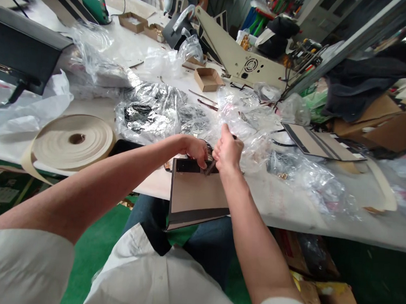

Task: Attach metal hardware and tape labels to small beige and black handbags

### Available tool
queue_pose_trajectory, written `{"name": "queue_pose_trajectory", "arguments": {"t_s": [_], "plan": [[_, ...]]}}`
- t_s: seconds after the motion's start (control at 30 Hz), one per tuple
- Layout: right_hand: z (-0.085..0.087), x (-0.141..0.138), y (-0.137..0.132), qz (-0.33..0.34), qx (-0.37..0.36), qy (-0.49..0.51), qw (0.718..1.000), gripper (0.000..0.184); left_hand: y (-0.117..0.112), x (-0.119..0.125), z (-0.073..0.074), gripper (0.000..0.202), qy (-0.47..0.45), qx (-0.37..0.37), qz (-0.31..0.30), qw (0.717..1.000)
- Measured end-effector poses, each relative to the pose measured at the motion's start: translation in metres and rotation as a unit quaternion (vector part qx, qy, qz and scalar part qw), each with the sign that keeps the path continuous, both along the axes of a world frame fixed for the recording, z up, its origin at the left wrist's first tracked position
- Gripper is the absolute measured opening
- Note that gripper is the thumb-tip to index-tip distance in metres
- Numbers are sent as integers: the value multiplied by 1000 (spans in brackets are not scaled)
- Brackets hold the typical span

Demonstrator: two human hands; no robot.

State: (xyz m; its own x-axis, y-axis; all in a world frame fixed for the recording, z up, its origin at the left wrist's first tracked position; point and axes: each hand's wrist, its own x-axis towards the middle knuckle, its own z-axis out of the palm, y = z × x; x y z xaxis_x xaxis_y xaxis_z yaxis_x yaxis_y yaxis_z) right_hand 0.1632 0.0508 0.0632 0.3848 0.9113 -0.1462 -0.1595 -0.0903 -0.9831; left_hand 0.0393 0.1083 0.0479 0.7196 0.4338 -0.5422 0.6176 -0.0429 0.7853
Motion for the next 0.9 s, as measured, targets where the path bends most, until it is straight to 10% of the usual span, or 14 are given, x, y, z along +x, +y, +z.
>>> {"name": "queue_pose_trajectory", "arguments": {"t_s": [0.17, 0.47, 0.9], "plan": [[3, -3, 20, 20, -85, 4, 996, 75, -5, -9, 5, 35, -39, -36, -1, 999], [30, 18, -55, -15, 218, 29, 975, 80, -7, -11, 7, 37, -29, -14, 8, 999], [13, -7, -62, -37, 173, -60, 982, 76, -10, -13, 8, 32, -42, -27, -1, 999]]}}
